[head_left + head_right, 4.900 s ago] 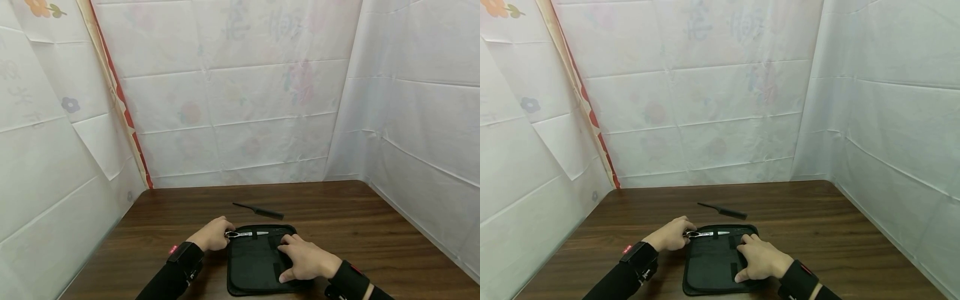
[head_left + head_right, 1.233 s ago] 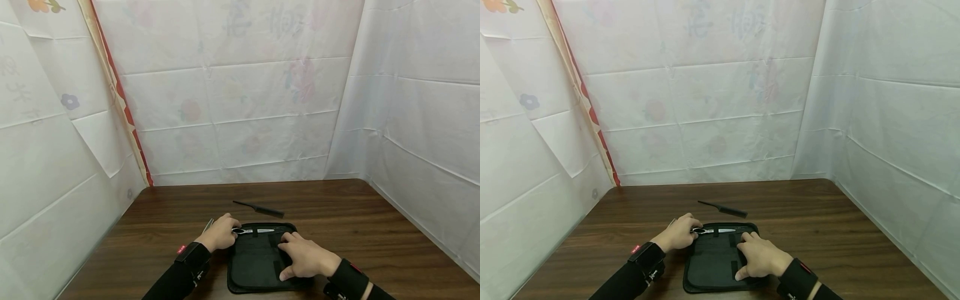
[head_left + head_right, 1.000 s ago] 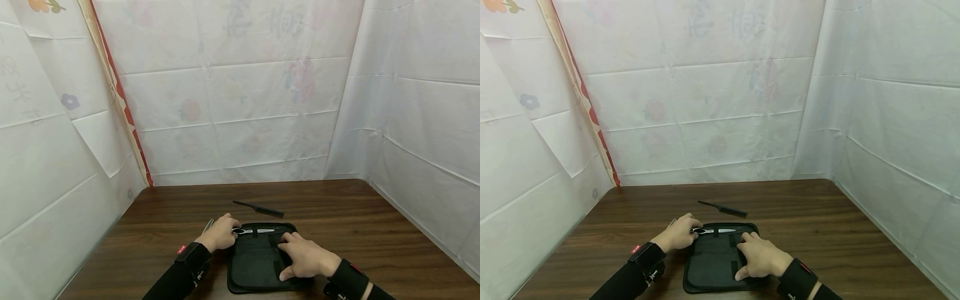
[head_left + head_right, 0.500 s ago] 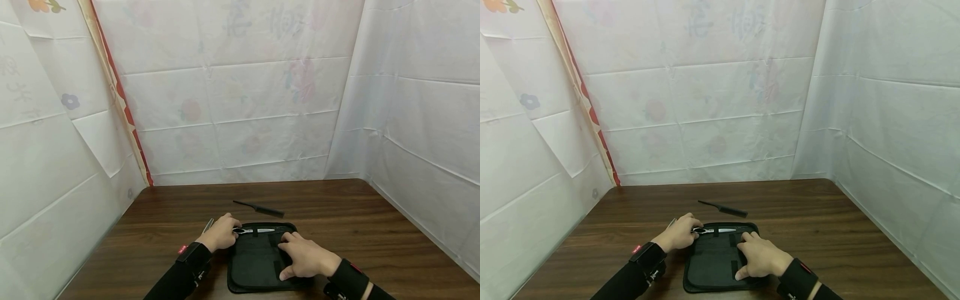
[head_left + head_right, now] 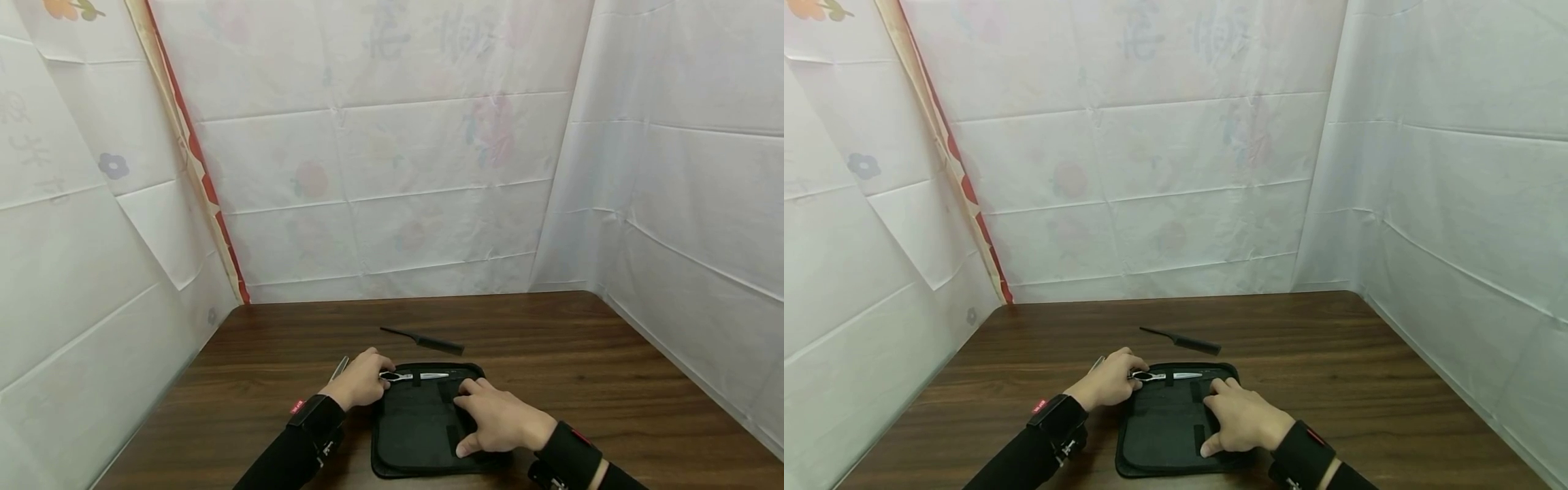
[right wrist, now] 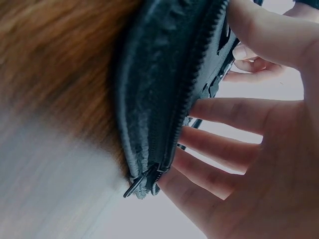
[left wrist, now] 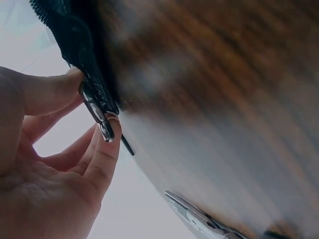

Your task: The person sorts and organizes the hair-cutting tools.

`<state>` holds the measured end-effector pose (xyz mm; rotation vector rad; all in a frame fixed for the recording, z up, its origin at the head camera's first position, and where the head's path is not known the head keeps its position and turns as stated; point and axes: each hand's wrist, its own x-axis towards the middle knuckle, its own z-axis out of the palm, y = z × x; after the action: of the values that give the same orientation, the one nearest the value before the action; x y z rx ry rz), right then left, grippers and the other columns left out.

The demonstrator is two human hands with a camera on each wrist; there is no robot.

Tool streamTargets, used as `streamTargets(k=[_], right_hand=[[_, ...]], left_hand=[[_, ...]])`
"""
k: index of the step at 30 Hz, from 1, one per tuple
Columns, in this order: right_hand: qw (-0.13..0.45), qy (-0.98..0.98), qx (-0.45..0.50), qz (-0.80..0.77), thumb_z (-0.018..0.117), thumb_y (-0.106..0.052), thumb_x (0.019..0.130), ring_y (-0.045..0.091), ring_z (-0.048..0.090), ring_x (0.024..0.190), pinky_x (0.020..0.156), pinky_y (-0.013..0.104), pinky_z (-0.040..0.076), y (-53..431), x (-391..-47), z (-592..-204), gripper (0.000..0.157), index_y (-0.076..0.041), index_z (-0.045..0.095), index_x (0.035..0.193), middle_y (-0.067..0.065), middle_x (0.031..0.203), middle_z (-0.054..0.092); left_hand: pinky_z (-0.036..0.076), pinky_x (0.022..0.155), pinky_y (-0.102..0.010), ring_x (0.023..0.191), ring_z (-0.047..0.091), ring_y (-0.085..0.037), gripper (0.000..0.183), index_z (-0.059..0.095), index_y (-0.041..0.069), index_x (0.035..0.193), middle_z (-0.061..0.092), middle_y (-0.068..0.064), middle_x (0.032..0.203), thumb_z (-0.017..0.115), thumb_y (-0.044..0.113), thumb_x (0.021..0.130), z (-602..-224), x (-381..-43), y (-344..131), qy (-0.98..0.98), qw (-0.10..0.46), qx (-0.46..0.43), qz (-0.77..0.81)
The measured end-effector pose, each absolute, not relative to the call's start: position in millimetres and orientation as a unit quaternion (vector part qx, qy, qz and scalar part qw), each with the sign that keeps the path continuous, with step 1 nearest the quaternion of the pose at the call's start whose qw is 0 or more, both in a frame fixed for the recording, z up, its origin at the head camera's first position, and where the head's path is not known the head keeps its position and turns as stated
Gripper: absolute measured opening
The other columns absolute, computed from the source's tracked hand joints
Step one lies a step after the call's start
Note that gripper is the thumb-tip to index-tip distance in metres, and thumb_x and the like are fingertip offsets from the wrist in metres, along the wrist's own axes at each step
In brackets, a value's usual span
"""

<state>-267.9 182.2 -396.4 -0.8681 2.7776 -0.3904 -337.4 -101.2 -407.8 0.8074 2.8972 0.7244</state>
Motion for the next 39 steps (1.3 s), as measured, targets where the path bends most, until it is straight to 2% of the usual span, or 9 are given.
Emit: streamTargets(k=[11,22,39], right_hand=[[0.097,0.942,-0.295,-0.129,0.082,-0.052,0.080,0.029,0.050,0.122,0.088,0.044,0.052,181.3,-268.2,-397.8,0.078,-0.001,0.063,0.136,0.010,0.138,0.052],[0.099,0.942,-0.295,-0.125,0.081,-0.053,0.080,0.029,0.050,0.122,0.088,0.043,0.052,182.2,-268.4,-398.3,0.077,-0.002,0.063,0.136,0.010,0.139,0.052],[0.099,0.941,-0.297,-0.129,0.081,-0.052,0.081,0.029,0.050,0.122,0.087,0.043,0.052,183.8,-268.0,-398.0,0.076,-0.002,0.063,0.136,0.010,0.138,0.052]], left_hand=[[0.050,0.088,-0.047,0.102,0.057,-0.029,0.022,0.072,0.005,0.116,0.058,-0.011,0.112,0.069,0.004,0.095,-412.0,-336.5,-98.5,0.939,0.017,0.255,0.231],[0.048,0.094,-0.053,0.116,0.055,-0.039,0.020,0.072,0.005,0.115,0.058,-0.013,0.114,0.067,0.004,0.096,-411.9,-335.3,-95.7,0.939,0.011,0.260,0.225],[0.050,0.090,-0.050,0.111,0.057,-0.038,0.015,0.073,0.005,0.109,0.059,-0.013,0.110,0.068,0.004,0.095,-411.7,-335.8,-91.5,0.941,-0.013,0.272,0.200]])
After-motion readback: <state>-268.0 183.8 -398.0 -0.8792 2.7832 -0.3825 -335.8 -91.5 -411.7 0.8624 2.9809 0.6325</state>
